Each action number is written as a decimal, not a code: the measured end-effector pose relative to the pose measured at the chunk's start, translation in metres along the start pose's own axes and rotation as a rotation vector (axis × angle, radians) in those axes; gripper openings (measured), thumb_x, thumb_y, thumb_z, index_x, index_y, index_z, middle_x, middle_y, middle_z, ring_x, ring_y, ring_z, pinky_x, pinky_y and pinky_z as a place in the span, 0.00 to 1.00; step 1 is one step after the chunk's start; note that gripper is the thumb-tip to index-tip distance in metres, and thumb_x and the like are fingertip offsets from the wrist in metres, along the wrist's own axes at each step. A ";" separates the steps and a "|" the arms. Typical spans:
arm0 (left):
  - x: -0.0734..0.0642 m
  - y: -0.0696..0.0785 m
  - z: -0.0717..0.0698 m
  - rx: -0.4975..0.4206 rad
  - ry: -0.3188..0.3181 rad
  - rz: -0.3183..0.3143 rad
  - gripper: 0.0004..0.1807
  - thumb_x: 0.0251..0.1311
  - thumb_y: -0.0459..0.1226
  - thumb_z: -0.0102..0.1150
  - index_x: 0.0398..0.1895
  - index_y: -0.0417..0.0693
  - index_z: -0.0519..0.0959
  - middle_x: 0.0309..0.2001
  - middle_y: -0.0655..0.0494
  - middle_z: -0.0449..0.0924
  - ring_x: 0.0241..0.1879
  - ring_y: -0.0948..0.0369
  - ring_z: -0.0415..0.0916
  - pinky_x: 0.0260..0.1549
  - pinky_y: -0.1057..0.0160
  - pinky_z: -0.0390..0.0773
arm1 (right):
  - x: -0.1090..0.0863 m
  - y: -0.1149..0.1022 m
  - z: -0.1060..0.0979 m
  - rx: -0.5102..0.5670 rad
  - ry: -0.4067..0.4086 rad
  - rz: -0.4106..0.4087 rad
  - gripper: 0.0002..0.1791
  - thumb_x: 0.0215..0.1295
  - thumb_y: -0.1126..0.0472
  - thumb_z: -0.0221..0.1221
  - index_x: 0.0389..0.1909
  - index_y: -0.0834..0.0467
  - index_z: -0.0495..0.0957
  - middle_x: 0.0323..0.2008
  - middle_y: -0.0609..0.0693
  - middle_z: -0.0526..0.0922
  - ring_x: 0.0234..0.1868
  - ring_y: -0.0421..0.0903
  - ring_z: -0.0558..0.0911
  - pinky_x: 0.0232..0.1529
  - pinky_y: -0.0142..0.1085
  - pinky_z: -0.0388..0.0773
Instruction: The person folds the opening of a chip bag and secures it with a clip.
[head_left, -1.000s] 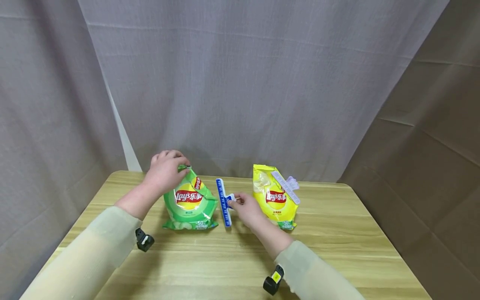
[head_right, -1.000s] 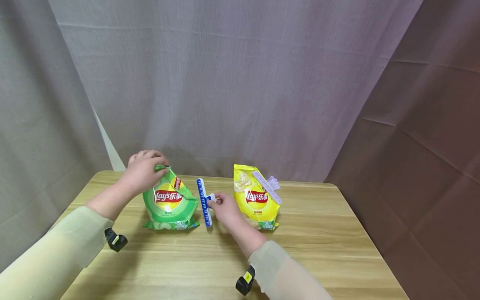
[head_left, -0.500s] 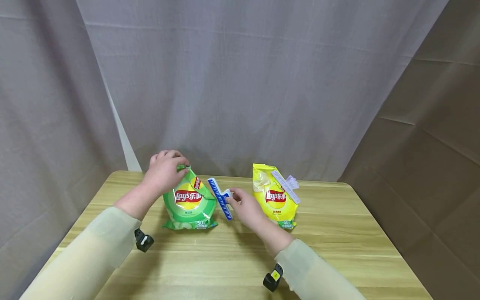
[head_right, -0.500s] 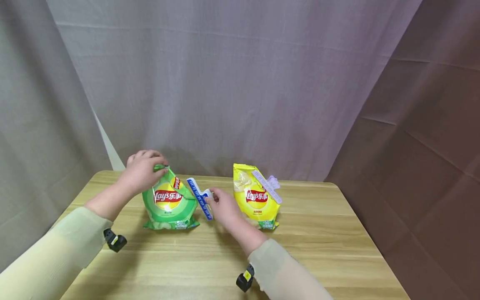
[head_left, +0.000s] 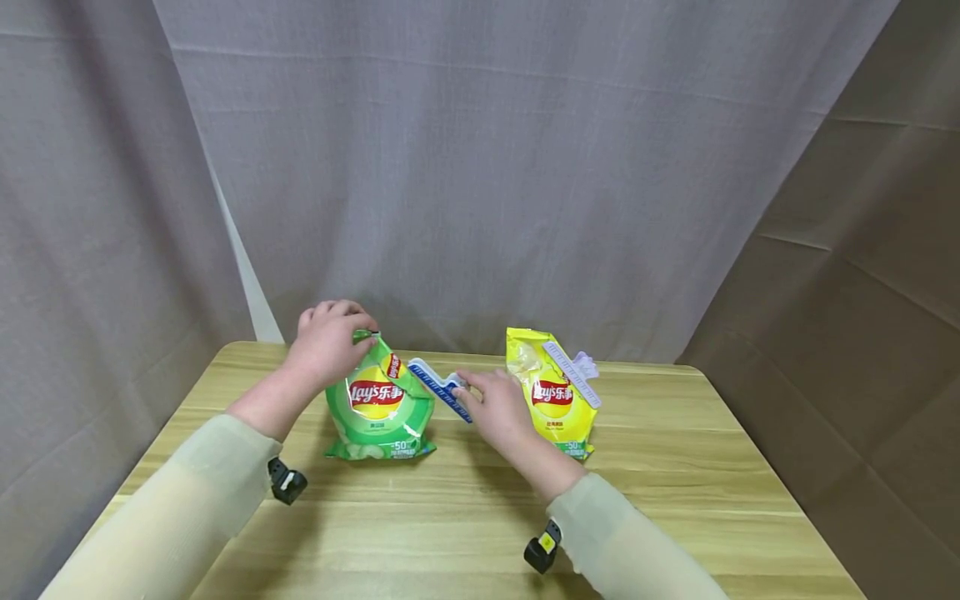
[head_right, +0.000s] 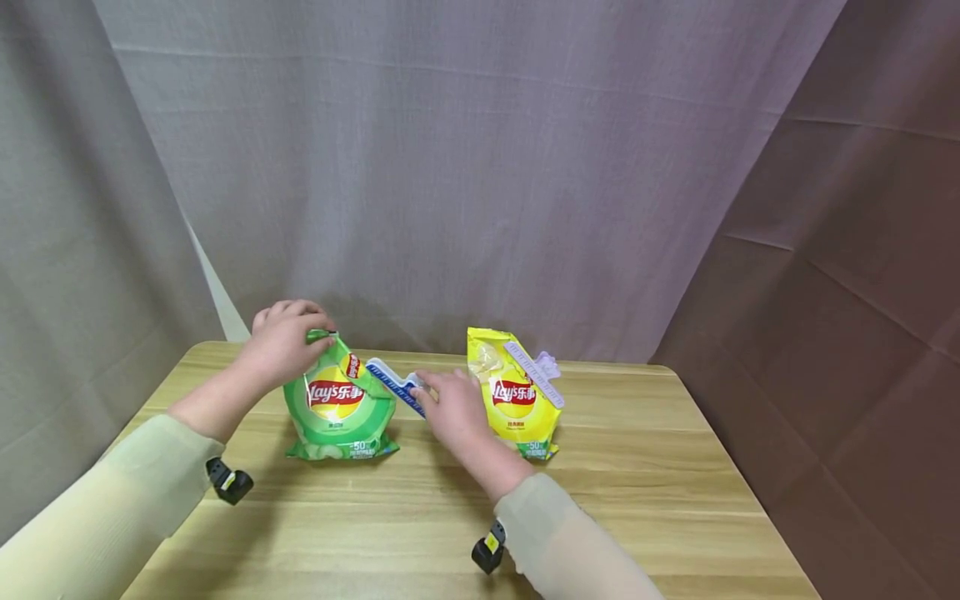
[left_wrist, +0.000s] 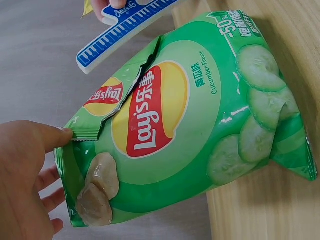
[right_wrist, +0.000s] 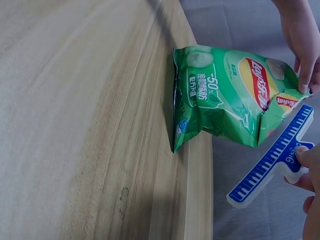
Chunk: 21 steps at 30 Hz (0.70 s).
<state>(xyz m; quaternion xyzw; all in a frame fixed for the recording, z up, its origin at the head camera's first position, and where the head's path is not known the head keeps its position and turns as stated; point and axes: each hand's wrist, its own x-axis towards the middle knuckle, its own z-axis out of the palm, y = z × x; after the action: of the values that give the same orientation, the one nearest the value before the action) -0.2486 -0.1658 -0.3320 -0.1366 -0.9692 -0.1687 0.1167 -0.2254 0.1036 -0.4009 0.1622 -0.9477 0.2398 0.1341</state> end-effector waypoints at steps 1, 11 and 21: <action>0.000 0.000 0.000 0.001 0.000 0.000 0.15 0.69 0.45 0.57 0.54 0.51 0.82 0.62 0.45 0.72 0.67 0.41 0.58 0.64 0.36 0.52 | 0.000 0.000 0.001 -0.009 0.008 -0.014 0.21 0.68 0.48 0.61 0.59 0.48 0.80 0.52 0.46 0.85 0.40 0.43 0.75 0.48 0.40 0.71; -0.001 0.000 -0.001 -0.011 -0.002 -0.006 0.15 0.69 0.44 0.57 0.53 0.51 0.83 0.63 0.45 0.71 0.67 0.41 0.57 0.65 0.35 0.50 | 0.002 -0.006 0.001 -0.079 0.079 -0.138 0.18 0.68 0.52 0.62 0.56 0.50 0.83 0.52 0.48 0.85 0.50 0.48 0.79 0.55 0.46 0.68; -0.003 -0.001 -0.002 -0.012 -0.007 -0.004 0.14 0.69 0.45 0.57 0.52 0.52 0.83 0.62 0.46 0.71 0.67 0.41 0.57 0.65 0.36 0.50 | 0.003 -0.012 0.001 -0.094 0.075 -0.163 0.17 0.69 0.53 0.61 0.56 0.51 0.82 0.52 0.50 0.85 0.56 0.52 0.80 0.69 0.58 0.57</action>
<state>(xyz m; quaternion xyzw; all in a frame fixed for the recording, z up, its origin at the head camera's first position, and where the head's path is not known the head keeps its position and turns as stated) -0.2457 -0.1679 -0.3306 -0.1361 -0.9688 -0.1744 0.1120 -0.2241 0.0928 -0.3961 0.2231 -0.9360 0.1892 0.1960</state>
